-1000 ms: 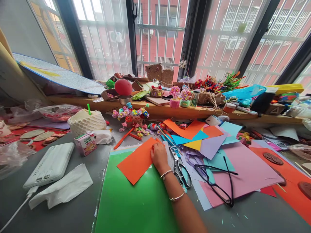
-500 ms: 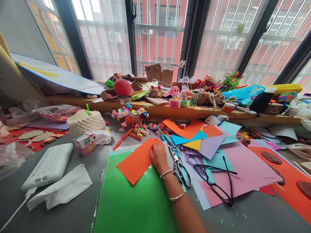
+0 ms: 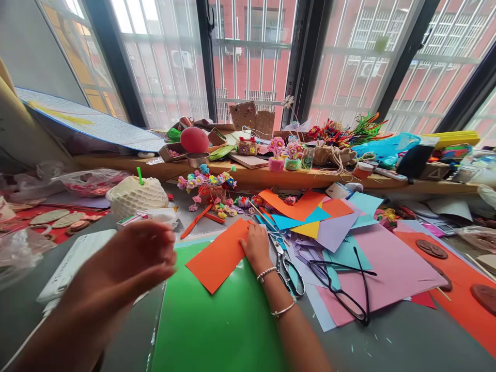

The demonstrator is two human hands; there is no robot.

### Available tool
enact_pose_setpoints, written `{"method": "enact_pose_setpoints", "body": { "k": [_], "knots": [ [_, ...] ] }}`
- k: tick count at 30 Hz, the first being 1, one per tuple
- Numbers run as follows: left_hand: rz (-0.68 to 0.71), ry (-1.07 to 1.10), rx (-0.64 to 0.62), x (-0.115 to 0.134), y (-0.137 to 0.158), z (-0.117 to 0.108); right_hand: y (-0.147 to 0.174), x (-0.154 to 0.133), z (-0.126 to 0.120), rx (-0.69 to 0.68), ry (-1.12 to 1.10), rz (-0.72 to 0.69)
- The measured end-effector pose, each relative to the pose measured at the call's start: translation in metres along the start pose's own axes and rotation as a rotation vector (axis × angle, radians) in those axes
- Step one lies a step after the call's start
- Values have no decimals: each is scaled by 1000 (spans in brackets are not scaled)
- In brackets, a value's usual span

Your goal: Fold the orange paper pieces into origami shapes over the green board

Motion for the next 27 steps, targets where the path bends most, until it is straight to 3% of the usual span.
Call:
{"method": "enact_pose_setpoints", "body": {
  "k": [7, 11, 15, 20, 27],
  "knots": [
    [-172, -140, -69, -75, -74, 6, -1, 4, 3, -31, 19, -4],
    [-255, -191, -29, -115, -90, 4, -1, 6, 5, -41, -10, -35],
    [-349, -212, -15, -137, -91, 1, -1, 6, 5, -54, -67, -69],
    [-93, -394, -70, -140, -93, -1, -1, 5, 4, -10, -122, -84],
    [-32, -535, -140, -150, -93, 0, -3, 6, -3, 153, -264, -6]
  ]
}}
Point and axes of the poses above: each hand's wrist, its own y-axis away from the middle knuckle, its own z-axis out of the palm, x = y × z, the point moved 2 cm from there along -y, towards the middle knuckle, and after that the axes turned 8 degrees about -z, right-handed, at the moved point
